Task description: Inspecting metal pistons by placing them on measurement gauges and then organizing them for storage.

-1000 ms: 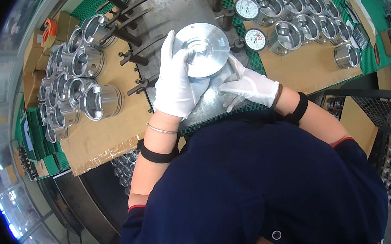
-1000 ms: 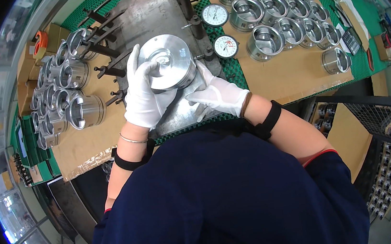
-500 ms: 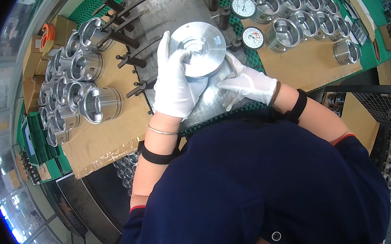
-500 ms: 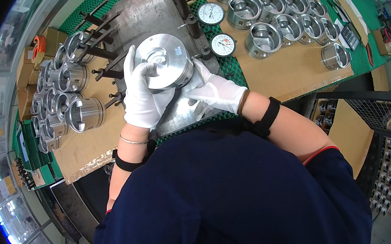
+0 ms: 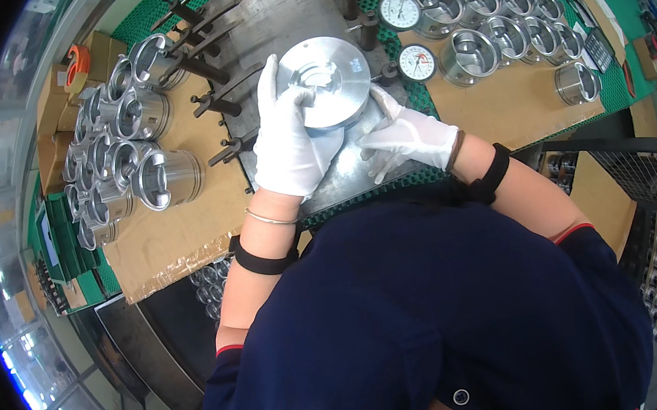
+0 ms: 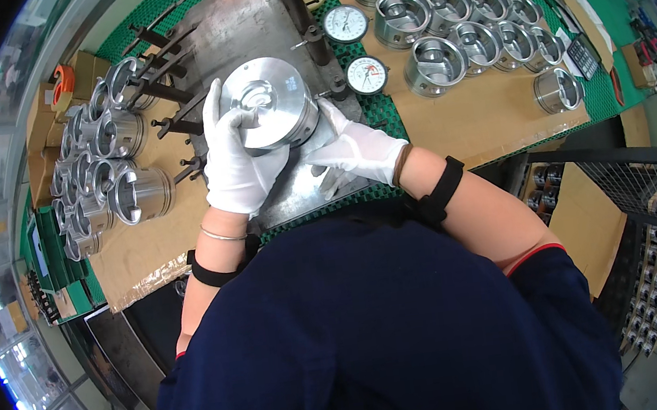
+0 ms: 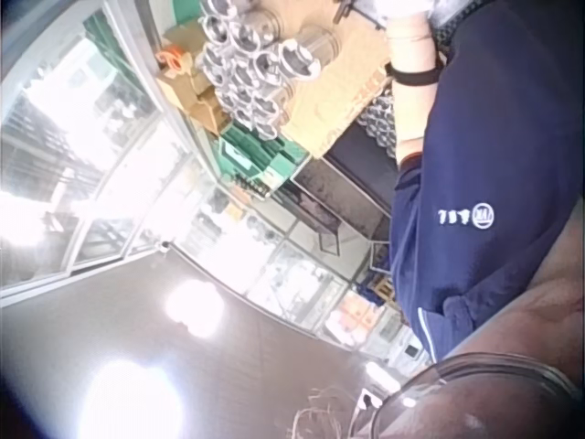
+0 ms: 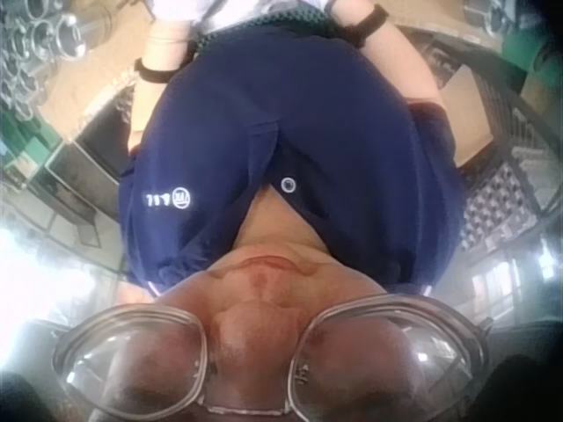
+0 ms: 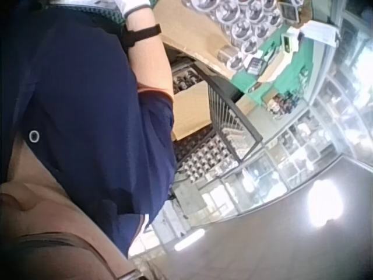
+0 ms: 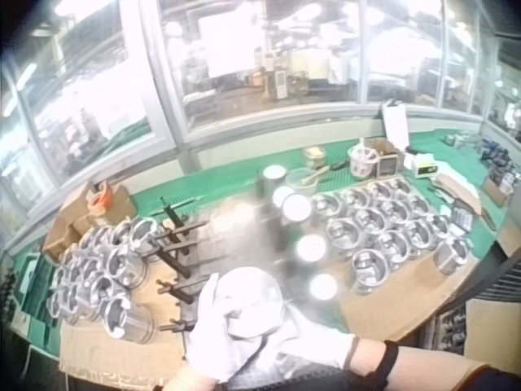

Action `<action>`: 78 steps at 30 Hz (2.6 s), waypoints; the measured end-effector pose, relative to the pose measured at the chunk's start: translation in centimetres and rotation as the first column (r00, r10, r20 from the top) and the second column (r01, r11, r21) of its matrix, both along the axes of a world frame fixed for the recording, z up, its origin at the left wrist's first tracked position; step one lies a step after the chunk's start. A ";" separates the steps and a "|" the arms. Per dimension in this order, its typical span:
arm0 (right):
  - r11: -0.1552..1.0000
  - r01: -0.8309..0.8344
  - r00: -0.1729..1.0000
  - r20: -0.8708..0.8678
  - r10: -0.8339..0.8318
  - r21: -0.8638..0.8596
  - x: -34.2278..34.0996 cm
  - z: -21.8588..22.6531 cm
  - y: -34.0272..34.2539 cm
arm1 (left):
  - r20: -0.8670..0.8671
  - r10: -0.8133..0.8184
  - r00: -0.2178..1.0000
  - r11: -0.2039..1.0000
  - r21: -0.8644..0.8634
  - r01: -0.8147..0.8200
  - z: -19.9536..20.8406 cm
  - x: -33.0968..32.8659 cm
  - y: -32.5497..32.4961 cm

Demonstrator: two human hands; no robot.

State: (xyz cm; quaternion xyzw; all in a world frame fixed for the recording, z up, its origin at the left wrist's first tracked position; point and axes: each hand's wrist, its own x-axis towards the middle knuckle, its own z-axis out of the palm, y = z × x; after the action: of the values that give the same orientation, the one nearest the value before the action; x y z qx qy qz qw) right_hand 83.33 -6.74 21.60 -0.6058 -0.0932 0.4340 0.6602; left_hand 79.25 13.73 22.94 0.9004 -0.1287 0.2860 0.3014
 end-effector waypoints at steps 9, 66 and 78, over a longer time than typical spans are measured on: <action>0.944 0.213 0.855 0.419 -0.306 0.253 -3.0 3.4 -5.5 | -0.621 -0.676 0.396 0.455 -0.775 -0.439 11.1 -3.2 -2.6; 0.961 0.169 0.176 0.966 0.188 -0.218 -2.1 5.7 2.9 | -0.358 0.030 0.933 0.995 -0.080 -0.063 3.2 -7.6 -0.4; 0.979 -0.036 0.923 0.369 0.109 -0.200 -2.4 1.3 -1.8 | 0.001 0.036 0.999 0.992 0.124 -0.035 0.7 -4.8 0.0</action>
State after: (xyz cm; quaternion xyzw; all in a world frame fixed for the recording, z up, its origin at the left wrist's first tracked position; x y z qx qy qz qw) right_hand 80.94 -8.54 22.94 -0.7341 -0.1994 0.3403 0.5527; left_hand 74.46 13.72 23.63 0.9198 -0.1300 0.2821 0.2398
